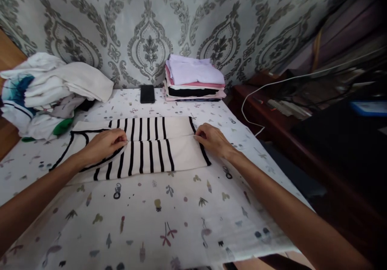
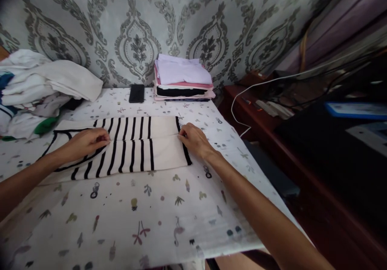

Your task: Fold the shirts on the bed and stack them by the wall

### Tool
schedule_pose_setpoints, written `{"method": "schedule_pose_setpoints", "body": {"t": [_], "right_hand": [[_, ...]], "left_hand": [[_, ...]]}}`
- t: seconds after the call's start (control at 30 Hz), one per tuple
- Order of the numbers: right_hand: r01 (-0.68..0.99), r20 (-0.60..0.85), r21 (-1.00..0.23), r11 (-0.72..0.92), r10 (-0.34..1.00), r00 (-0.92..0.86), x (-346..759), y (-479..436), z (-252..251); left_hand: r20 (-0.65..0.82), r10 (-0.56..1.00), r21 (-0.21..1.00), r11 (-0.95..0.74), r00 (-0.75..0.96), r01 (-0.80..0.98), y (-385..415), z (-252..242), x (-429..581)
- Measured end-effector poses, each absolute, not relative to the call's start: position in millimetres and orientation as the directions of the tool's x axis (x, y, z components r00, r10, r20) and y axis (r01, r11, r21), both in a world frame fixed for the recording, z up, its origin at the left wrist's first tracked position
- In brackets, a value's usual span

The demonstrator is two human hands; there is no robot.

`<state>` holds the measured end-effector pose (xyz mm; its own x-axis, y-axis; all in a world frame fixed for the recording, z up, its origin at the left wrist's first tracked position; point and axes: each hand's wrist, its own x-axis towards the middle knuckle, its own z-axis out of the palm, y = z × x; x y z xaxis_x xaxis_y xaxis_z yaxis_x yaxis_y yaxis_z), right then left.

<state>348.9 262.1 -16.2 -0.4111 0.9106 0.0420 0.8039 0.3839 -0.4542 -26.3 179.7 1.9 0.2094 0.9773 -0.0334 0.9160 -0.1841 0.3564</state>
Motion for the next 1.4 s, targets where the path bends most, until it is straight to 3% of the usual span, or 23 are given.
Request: {"method": "schedule_pose_setpoints", "body": {"t": [0.13, 0.27, 0.37, 0.47, 0.57, 0.63, 0.8, 1.0, 1.13, 1.3, 1.4], "right_hand": [[0.855, 0.029, -0.37, 0.364, 0.924, -0.381, 350, 259, -16], [0.806, 0.19, -0.336, 0.487, 0.873, -0.449, 328, 244, -11], [0.562, 0.214, -0.429, 0.707, 0.684, -0.697, 285, 226, -4], [0.29, 0.218, -0.46, 0.839, 0.424, -0.879, 231, 211, -1], [0.144, 0.246, -0.423, 0.894, 0.267, -0.932, 188, 203, -8], [0.091, 0.27, -0.406, 0.909, 0.214, -0.939, 170, 202, -15], [0.131, 0.287, -0.403, 0.906, 0.261, -0.922, 153, 206, -31], [0.238, 0.186, -0.378, 0.895, 0.325, -0.927, 141, 210, -27], [0.312, 0.078, -0.383, 0.87, 0.367, -0.927, 135, 212, -20], [0.295, 0.134, -0.444, 0.846, 0.389, -0.911, 133, 212, -22], [0.321, 0.172, -0.427, 0.845, 0.425, -0.889, 133, 209, -28]], "left_hand": [[0.012, 0.99, 0.333, -0.135, 0.139, 0.933, 176, 3, -22], [0.067, 0.987, 0.295, -0.156, 0.143, 0.943, 143, 7, -11], [0.046, 0.968, 0.297, -0.25, 0.248, 0.922, 111, 3, -8], [0.097, 0.953, 0.216, -0.303, 0.288, 0.928, 86, -5, -26], [0.077, 0.974, 0.166, -0.224, 0.214, 0.96, 71, -8, -67], [-0.003, 0.995, 0.21, -0.1, 0.103, 0.973, 66, -4, -97], [-0.222, 0.973, 0.387, 0.153, -0.07, 0.909, 63, 12, -141], [-0.375, 0.925, 0.482, 0.244, -0.054, 0.842, 69, 24, -141], [-0.354, 0.934, 0.543, 0.252, -0.053, 0.801, 67, 28, -143], [-0.213, 0.966, 0.632, 0.248, -0.144, 0.734, 63, 25, -147], [-0.163, 0.968, 0.51, 0.246, -0.188, 0.824, 61, 18, -144]]}}
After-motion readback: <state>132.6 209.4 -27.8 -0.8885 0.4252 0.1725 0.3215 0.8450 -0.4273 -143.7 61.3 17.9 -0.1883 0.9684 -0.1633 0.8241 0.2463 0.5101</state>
